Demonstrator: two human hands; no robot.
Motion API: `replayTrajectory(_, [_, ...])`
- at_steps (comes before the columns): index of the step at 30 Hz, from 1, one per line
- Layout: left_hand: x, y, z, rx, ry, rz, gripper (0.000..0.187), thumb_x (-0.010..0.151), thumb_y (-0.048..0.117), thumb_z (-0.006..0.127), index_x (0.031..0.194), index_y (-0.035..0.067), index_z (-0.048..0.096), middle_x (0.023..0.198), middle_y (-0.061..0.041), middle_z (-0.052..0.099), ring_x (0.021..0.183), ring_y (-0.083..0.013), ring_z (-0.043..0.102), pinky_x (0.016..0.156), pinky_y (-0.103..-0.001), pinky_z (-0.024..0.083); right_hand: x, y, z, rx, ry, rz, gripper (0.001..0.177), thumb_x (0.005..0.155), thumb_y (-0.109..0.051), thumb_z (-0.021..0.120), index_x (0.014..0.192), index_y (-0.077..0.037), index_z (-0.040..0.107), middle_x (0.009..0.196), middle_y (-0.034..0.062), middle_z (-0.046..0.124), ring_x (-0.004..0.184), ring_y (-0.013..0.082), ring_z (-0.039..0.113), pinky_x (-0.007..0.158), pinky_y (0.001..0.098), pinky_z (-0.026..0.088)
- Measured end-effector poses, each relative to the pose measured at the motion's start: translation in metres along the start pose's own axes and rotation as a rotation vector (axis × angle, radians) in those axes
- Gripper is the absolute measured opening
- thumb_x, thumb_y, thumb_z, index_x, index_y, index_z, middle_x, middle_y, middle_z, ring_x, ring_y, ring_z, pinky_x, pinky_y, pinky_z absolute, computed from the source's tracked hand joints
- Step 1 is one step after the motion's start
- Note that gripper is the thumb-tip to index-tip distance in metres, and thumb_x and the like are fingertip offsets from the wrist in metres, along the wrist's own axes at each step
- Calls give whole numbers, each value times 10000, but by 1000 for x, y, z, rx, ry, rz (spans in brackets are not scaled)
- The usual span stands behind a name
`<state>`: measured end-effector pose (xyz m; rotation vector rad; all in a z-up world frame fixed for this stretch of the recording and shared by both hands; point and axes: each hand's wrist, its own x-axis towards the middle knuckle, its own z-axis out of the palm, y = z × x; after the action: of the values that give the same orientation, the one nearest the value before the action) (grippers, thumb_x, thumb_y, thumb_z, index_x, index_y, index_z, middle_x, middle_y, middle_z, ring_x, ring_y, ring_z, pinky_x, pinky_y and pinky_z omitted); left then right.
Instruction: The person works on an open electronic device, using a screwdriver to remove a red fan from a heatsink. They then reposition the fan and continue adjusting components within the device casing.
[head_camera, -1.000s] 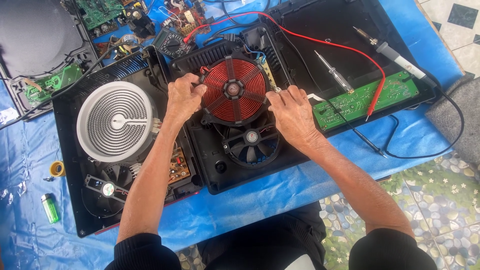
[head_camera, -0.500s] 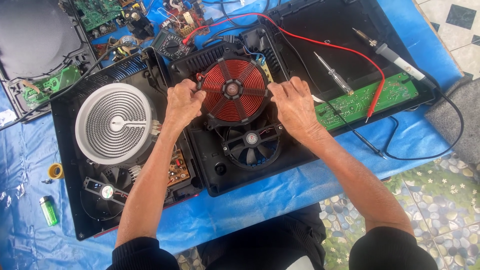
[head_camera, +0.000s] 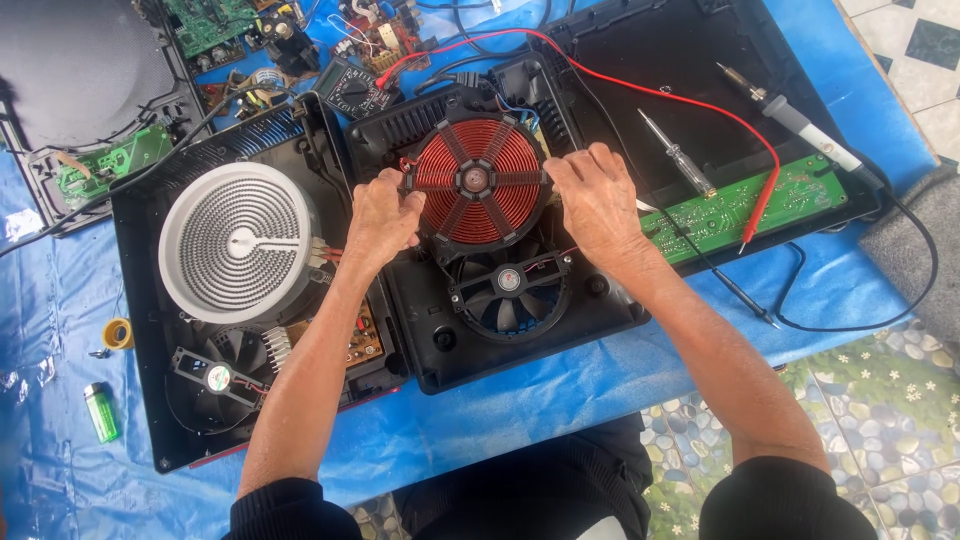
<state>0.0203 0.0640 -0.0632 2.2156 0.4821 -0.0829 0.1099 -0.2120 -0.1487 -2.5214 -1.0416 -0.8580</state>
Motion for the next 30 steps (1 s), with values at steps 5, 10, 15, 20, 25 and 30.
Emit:
replayTrajectory(5, [2, 2, -2, 32, 4, -4, 387, 955, 111, 588, 1247, -143, 580, 613, -187, 670, 448, -232, 679, 450, -294, 642, -10, -5, -3, 33, -76, 6, 390, 824, -122, 837, 1171, -156, 660, 953, 73, 636, 998, 274, 588, 815, 378, 527])
replayTrajectory(10, [-4, 12, -2, 44, -9, -9, 369, 964, 115, 569, 1230, -139, 581, 606, -183, 669, 447, -234, 679, 443, -298, 633, 5, 3, 4, 82, -54, 8, 357, 821, -99, 830, 1131, -183, 674, 899, 41, 617, 953, 257, 593, 802, 358, 525])
replayTrajectory(15, [4, 7, 0, 103, 9, -8, 338, 974, 132, 560, 1203, -113, 601, 601, -179, 676, 448, -241, 683, 455, -319, 633, 6, 8, 14, 99, -42, -12, 346, 848, -99, 813, 1145, -193, 662, 901, 39, 594, 935, 262, 595, 787, 363, 533])
replayTrajectory(20, [9, -1, -2, 228, 38, 10, 333, 988, 163, 572, 1224, -68, 612, 639, -174, 687, 492, -237, 706, 529, -364, 637, 0, -7, -4, 40, -136, -52, 283, 841, -122, 829, 1073, -188, 682, 836, 12, 598, 885, 205, 609, 789, 321, 537])
replayTrajectory(25, [9, 0, -1, 272, 46, -15, 297, 981, 185, 574, 1194, -15, 625, 657, -164, 691, 526, -255, 722, 591, -405, 635, 3, -5, 2, 83, -119, -33, 302, 827, -102, 834, 1078, -175, 682, 843, 21, 591, 895, 222, 602, 791, 339, 535])
replayTrajectory(30, [28, -16, 0, 422, 101, 29, 283, 965, 221, 628, 1140, 3, 669, 964, -314, 686, 953, -515, 708, 778, -622, 591, 9, -5, 4, 70, -97, -28, 320, 836, -122, 814, 1101, -181, 645, 861, 31, 571, 914, 246, 594, 783, 357, 528])
